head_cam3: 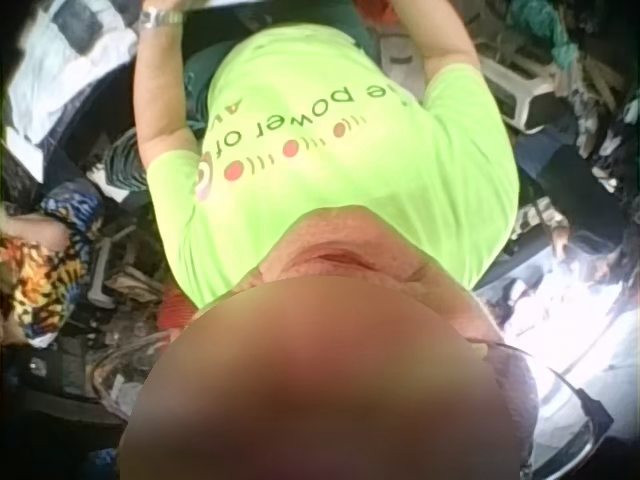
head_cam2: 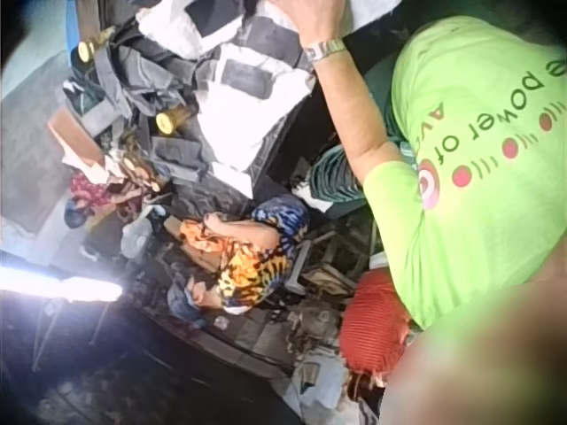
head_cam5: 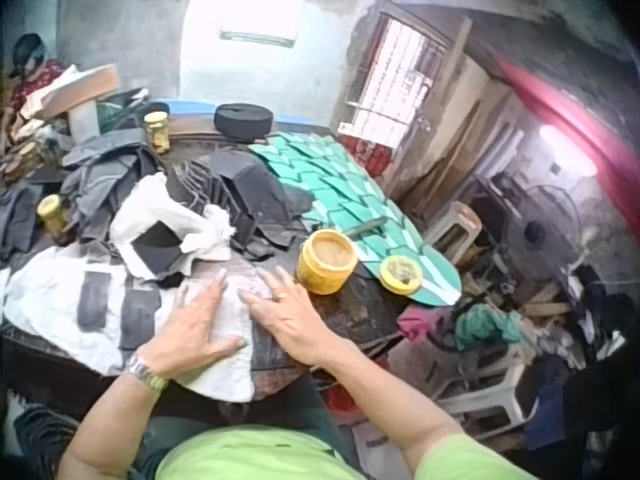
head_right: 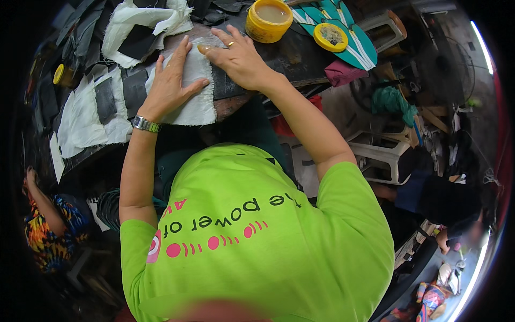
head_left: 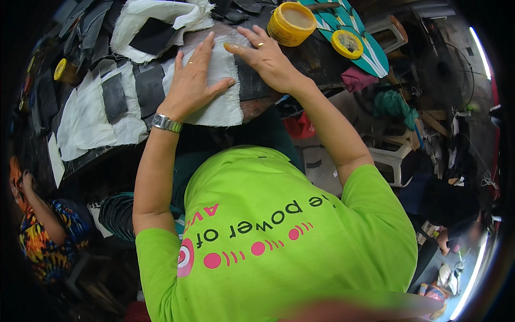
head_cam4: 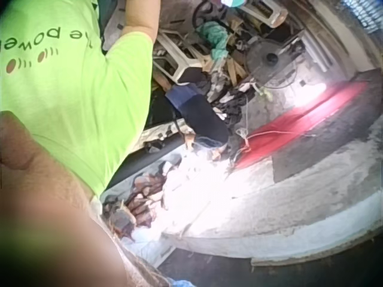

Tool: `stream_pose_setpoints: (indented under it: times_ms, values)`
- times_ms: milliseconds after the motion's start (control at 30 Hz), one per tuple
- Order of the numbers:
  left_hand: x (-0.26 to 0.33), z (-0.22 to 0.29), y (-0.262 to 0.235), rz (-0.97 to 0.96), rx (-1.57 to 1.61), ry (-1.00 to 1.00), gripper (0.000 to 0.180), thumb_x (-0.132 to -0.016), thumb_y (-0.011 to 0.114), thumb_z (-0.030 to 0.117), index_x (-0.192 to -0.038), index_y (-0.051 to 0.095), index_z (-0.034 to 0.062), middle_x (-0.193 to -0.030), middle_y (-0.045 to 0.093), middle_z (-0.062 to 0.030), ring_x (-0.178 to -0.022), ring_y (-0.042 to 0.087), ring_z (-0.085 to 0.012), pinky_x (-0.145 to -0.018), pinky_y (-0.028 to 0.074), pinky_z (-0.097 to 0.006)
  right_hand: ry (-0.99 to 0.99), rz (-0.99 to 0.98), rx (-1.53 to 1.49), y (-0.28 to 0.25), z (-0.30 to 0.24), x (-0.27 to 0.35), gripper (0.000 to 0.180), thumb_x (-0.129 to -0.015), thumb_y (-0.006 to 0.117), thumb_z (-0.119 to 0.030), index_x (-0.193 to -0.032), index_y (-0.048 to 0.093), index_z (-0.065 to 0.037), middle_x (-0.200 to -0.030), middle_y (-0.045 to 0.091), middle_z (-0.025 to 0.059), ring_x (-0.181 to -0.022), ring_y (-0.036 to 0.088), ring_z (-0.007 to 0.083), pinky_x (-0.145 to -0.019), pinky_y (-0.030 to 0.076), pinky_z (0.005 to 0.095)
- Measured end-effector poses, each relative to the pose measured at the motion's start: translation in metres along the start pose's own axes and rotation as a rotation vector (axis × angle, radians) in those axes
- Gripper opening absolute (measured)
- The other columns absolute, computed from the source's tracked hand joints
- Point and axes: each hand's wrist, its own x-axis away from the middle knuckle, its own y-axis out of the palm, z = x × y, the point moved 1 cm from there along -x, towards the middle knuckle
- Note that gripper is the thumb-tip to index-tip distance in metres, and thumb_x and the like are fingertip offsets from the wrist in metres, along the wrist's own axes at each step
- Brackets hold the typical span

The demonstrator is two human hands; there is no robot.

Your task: The person repeatedly applies a viscous substance from a yellow container onto small rectangular fabric pieces using a small tool. They spread the substance evenly across each piece and place it back on the work surface. The process is repeated for multiple fabric pieces.

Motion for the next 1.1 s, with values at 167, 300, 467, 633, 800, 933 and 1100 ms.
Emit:
stream_pose_setpoints:
  times_ms: [167, 300, 467, 633, 800, 933, 1100]
  values:
    - [0.001, -0.003, 0.003, 0.0, 0.0, 0.016, 0.108, -0.085, 0.072, 0.056, -0.161, 0.011, 0.0103, -0.154, 0.045, -0.0173, -0.145, 0.04, -0.0319, -0.121, 0.015, -0.056, 0.078, -0.057, 0.472, 0.035, 0.005, -0.027, 0.064, -0.101, 0.035, -0.064, -0.154, 0.042, -0.03, -0.165, 0.027, 0.01, -0.155, 0.009, 0.0354, -0.116, 0.004, 0.0705]
    - [0.0, -0.005, 0.003, -0.013, 0.01, 0.003, 0.11, -0.084, 0.072, 0.056, -0.162, 0.01, 0.0099, -0.155, 0.044, -0.0173, -0.145, 0.039, -0.0315, -0.122, 0.014, -0.056, 0.016, -0.086, 0.651, 0.034, 0.007, -0.029, 0.071, -0.098, 0.036, -0.069, -0.157, 0.035, -0.03, -0.166, 0.025, 0.0083, -0.156, 0.009, 0.0334, -0.117, 0.002, 0.07]
    - [-0.001, -0.004, 0.001, -0.029, 0.046, -0.018, 0.113, -0.082, 0.075, 0.056, -0.161, 0.01, 0.0091, -0.155, 0.044, -0.0176, -0.146, 0.039, -0.0316, -0.122, 0.014, -0.056, -0.123, -0.159, 0.658, 0.009, 0.016, -0.021, 0.061, -0.098, 0.036, -0.069, -0.154, 0.036, -0.045, -0.167, 0.024, 0.0062, -0.156, 0.009, 0.0326, -0.118, 0.001, 0.0693]
    - [-0.002, -0.002, -0.002, -0.055, 0.048, -0.033, 0.115, -0.08, 0.076, 0.057, -0.161, 0.011, 0.0072, -0.156, 0.043, -0.018, -0.146, 0.038, -0.0324, -0.122, 0.013, -0.057, -0.169, -0.315, 0.355, -0.01, 0.017, -0.013, 0.048, -0.101, 0.036, -0.064, -0.143, 0.051, -0.049, -0.167, 0.023, 0.0049, -0.156, 0.005, 0.0333, -0.119, 0.001, 0.0675]
    - [0.0, -0.001, -0.002, -0.03, 0.066, -0.001, 0.11, -0.083, 0.075, 0.055, -0.161, 0.013, 0.0097, -0.156, 0.041, -0.0196, -0.146, 0.037, -0.0339, -0.121, 0.013, -0.058, -0.103, -0.269, -0.321, -0.027, -0.005, -0.001, 0.051, -0.106, 0.034, -0.055, -0.125, 0.071, -0.024, -0.151, 0.049, 0.0088, -0.151, 0.022, 0.0303, -0.123, 0.012, 0.053]
    - [-0.004, -0.008, -0.001, 0.095, 0.24, -0.019, 0.086, -0.092, 0.066, 0.051, -0.157, 0.028, 0.0095, -0.152, 0.044, -0.0223, -0.143, 0.041, -0.034, -0.12, 0.018, -0.056, 0.042, 0.138, -0.575, -0.075, 0.001, 0.007, 0.07, -0.108, 0.03, -0.054, -0.099, 0.076, -0.001, -0.11, 0.074, 0.0119, -0.123, 0.059, 0.0238, -0.11, 0.038, 0.0398]
    - [-0.002, -0.021, -0.002, 0.136, 0.215, -0.072, 0.048, -0.1, 0.057, 0.034, -0.141, 0.053, 0.0093, -0.147, 0.052, -0.0136, -0.14, 0.045, -0.03, -0.117, 0.026, -0.055, 0.165, 0.236, 0.468, -0.12, 0.06, -0.008, 0.062, -0.106, 0.033, -0.055, -0.113, 0.077, -0.013, -0.131, 0.064, 0.0167, -0.119, 0.061, 0.0302, -0.106, 0.042, 0.0386]
